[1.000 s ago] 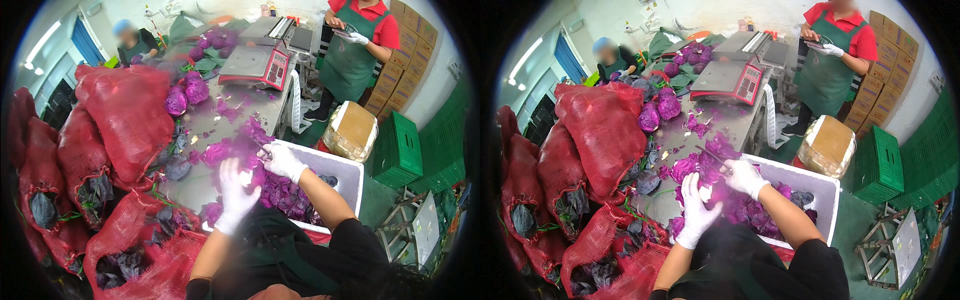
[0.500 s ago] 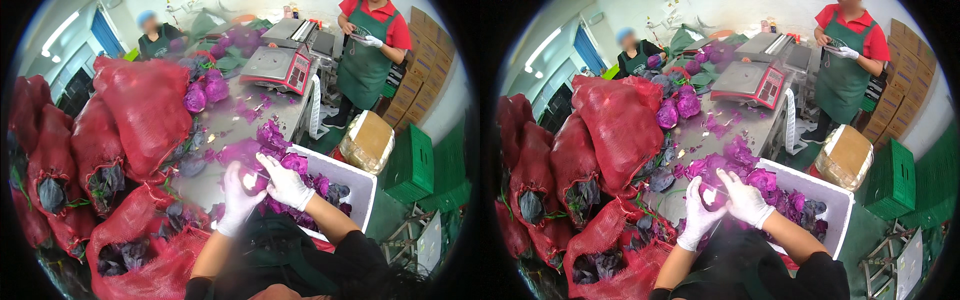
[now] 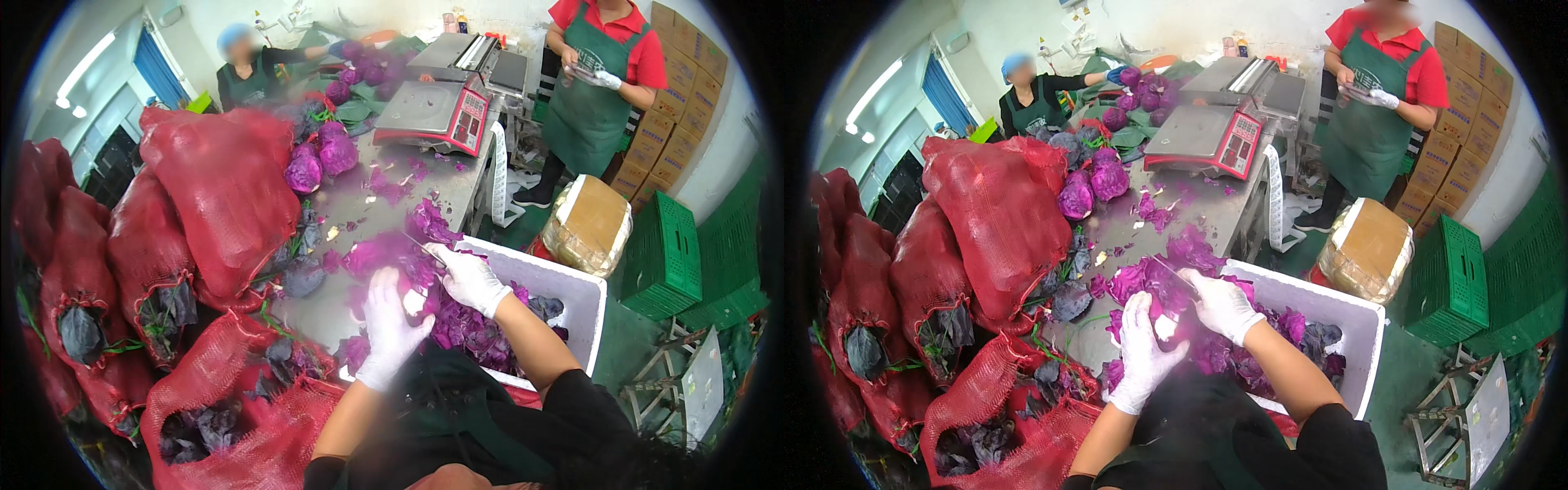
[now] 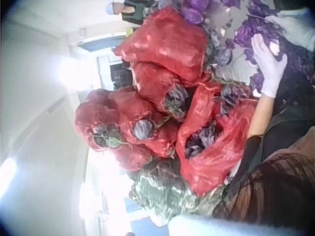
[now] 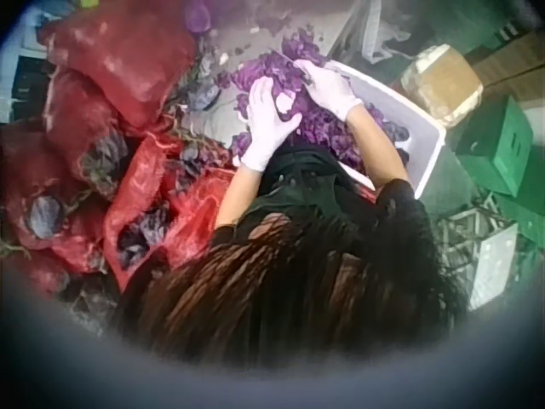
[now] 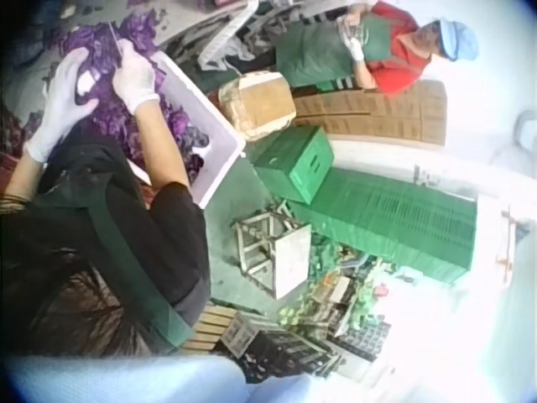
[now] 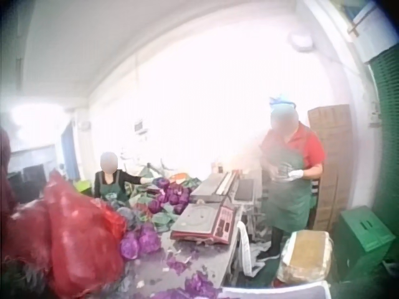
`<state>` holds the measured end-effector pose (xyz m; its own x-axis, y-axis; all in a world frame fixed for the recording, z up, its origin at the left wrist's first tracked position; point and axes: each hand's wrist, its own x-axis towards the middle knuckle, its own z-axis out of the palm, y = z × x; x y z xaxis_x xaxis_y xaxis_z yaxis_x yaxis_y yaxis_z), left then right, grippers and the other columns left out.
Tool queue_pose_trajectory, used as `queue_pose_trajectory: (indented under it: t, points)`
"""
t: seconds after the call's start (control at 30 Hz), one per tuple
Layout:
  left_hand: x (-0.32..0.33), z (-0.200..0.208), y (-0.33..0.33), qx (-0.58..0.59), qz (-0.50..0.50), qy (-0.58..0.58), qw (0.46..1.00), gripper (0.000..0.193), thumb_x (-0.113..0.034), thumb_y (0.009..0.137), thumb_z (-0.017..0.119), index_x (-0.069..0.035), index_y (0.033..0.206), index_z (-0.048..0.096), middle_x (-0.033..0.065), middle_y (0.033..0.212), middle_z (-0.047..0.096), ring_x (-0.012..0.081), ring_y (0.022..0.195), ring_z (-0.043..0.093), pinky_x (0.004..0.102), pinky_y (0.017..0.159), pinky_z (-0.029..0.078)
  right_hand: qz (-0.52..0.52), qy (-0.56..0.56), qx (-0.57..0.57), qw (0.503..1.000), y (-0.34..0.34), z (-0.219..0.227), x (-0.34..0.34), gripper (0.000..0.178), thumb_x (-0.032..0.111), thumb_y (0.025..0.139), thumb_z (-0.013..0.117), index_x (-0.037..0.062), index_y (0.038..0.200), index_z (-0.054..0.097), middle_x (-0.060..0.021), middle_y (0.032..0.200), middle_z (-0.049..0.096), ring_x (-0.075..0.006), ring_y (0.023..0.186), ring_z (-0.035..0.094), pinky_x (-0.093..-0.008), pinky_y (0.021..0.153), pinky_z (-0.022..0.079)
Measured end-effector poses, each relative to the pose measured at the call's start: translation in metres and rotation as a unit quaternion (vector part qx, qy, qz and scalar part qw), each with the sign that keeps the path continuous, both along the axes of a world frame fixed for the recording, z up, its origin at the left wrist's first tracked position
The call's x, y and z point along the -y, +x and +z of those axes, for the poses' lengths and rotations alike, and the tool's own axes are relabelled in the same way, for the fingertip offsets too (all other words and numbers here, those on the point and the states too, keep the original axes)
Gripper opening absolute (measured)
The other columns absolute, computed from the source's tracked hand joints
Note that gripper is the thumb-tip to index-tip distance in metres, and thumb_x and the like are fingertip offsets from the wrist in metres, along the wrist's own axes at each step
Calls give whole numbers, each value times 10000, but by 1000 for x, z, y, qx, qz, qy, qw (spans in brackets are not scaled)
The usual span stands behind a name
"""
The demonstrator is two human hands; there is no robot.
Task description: The person repeatedly picks up red cabbages from large red mesh bags, uses a knife to trim and peel off outer leaves, and places the trimmed cabbages into a white bin. The process is continuous and repetitive throughout the clip.
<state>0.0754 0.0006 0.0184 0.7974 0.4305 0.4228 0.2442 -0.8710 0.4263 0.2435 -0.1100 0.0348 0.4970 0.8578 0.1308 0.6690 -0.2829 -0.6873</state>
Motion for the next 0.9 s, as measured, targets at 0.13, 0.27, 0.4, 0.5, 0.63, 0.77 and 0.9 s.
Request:
queue_pose_trajectory:
  t: [0.13, 0.27, 0.4, 0.5, 0.63, 0.77, 0.9]
  points:
    - [-3, -2, 0, 2, -3, 9, 1000, 1038, -288, 631, 894, 8, 1457, 338, 233, 1450, 399, 412, 1391, 359, 501, 1152, 329, 90, 62, -82, 991, 0, 6, 5, 661, 331, 911, 666, 57, 1476, 459, -240, 1306, 628, -363, 1185, 637, -430, 993, 506]
    - [-2, -1, 1, -10, -7, 12, 1000, 1040, -293, 634, 895, 11, 1458, 337, 235, 1452, 401, 414, 1399, 354, 496, 1160, 323, 75, -10, 35, 997, -6, 17, 2, 735, 503, 893, 644, 21, 1428, 496, -249, 1231, 660, -388, 1105, 667, -448, 946, 527]
    - [0, 1, -1, -23, -9, 12, 1000, 1043, -303, 639, 891, 17, 1461, 335, 238, 1464, 394, 414, 1410, 345, 497, 1162, 320, 133, -55, 69, 987, 6, 36, 0, 663, 481, 883, 654, -10, 1316, 547, -259, 960, 705, -409, 918, 703, -485, 817, 557]
    - [-2, 0, 2, -31, -6, 17, 999, 1049, -312, 644, 886, 22, 1467, 328, 237, 1470, 393, 410, 1421, 336, 498, 1162, 321, 95, -105, 146, 979, -7, 36, -9, 563, 433, 887, 642, -28, 1201, 560, -254, 867, 701, -411, 835, 710, -483, 747, 570]
    - [-1, 2, 8, -56, 7, 11, 998, 1046, -315, 654, 878, 26, 1471, 322, 235, 1472, 400, 402, 1435, 324, 500, 1163, 319, 11, -24, 223, 974, -7, 25, -31, 259, 256, 851, 612, 5, 898, 656, -205, 714, 687, -372, 696, 715, -470, 662, 584]
    - [9, 7, 0, -55, -4, 45, 997, 1006, -280, 665, 871, 36, 1457, 337, 237, 1475, 402, 402, 1429, 338, 500, 1157, 324, -50, 13, 227, 972, 27, 31, -42, 249, 261, 894, 594, 27, 874, 675, -196, 756, 709, -403, 738, 714, -489, 712, 572]
    - [8, 5, -3, -48, -6, 43, 998, 1007, -270, 663, 871, 43, 1456, 336, 236, 1483, 393, 418, 1425, 336, 497, 1152, 326, 15, -94, 60, 994, 16, 50, -28, 562, 515, 877, 655, 36, 1170, 670, -226, 948, 722, -388, 942, 704, -459, 860, 542]
